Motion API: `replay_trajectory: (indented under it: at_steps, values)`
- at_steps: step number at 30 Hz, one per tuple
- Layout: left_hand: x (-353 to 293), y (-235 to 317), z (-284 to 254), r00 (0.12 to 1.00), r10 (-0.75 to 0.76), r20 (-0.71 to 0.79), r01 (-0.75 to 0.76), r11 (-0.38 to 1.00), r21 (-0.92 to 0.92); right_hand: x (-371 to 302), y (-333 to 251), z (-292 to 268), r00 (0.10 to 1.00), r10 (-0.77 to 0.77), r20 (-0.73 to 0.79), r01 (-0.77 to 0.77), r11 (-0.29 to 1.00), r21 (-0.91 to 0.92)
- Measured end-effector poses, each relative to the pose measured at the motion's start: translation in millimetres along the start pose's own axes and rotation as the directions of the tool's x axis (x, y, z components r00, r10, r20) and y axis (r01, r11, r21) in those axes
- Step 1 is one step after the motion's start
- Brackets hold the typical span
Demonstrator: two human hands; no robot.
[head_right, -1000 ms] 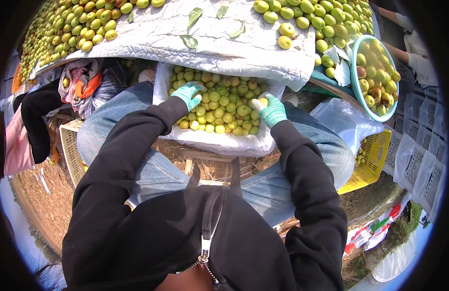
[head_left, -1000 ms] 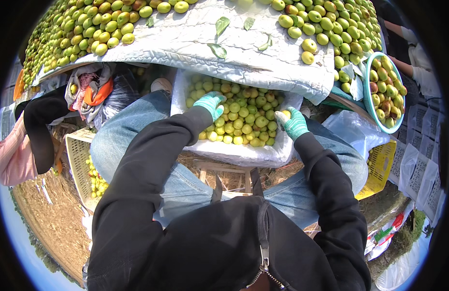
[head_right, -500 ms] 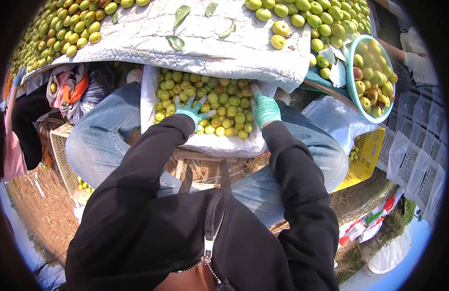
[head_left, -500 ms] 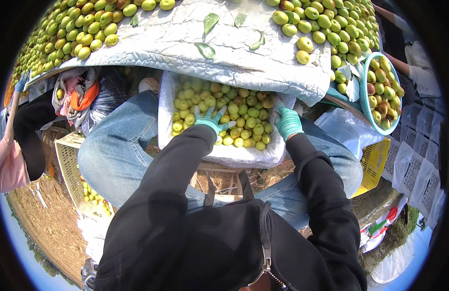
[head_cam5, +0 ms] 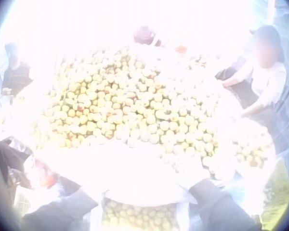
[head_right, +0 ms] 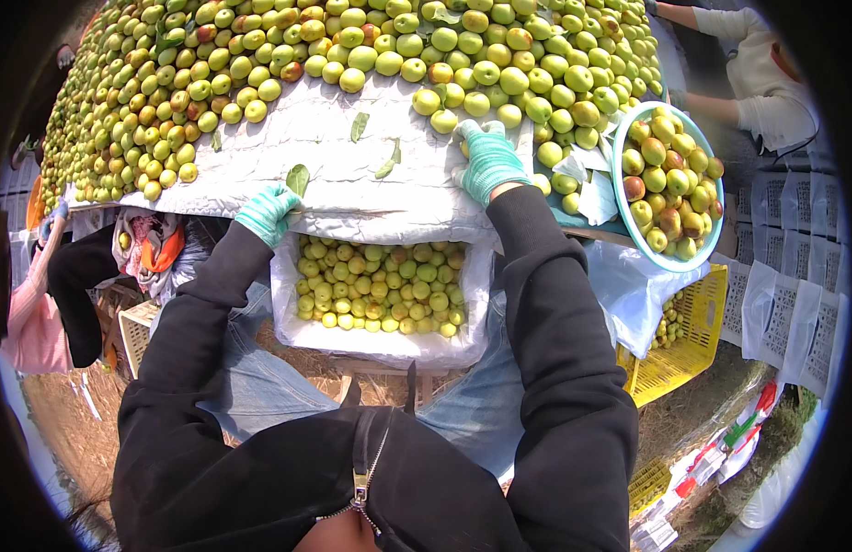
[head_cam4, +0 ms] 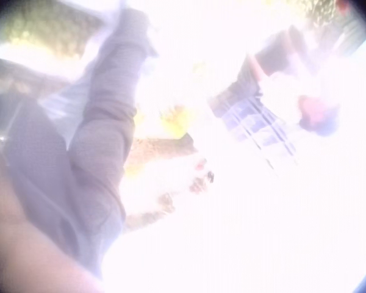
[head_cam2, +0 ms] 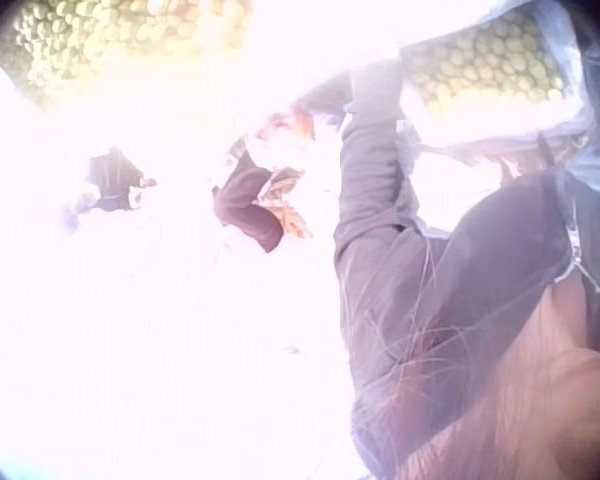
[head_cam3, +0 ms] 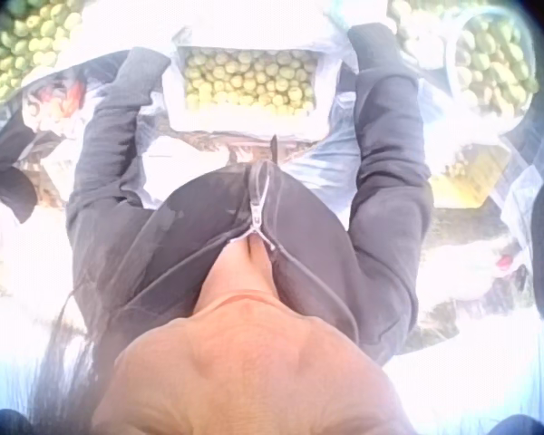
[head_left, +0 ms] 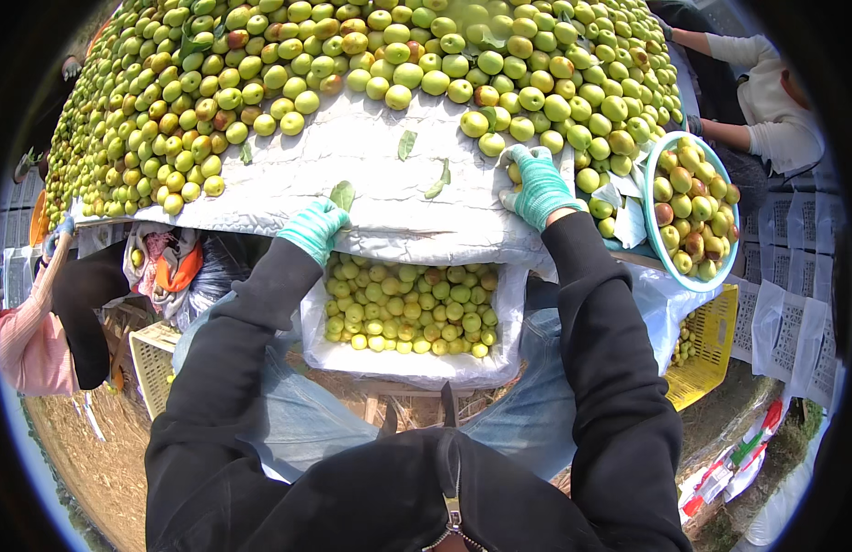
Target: The person picks green apples from a large pile on a table and places them into a white crate below. They repeatedly gather handfuls of apples and transfer them into the crate, occasionally moving aside leaves or other debris.
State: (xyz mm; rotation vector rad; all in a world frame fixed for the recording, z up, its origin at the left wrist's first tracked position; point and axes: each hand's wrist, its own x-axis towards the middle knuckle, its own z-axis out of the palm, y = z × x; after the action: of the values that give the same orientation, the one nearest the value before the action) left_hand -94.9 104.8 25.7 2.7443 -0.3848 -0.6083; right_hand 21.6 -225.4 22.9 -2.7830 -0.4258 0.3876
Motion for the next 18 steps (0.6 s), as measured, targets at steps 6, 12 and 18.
replay_trajectory:
  at_steps: [6,12,18]
  values:
    - [-63,0,-67,0.722,-0.66,0.209,0.381,0.631,0.675,11,-6,-5,0.925,0.045,-0.378,0.003,0.992,0.125]
    - [137,74,-43,0.835,0.128,-0.535,-0.268,0.944,-0.193,18,-31,21,0.959,0.096,-0.267,-0.054,0.985,0.163]
    - [175,94,-26,0.949,0.207,-0.239,-0.244,0.96,-0.136,-19,-1,-27,0.921,-0.016,0.388,-0.374,0.233,0.897]
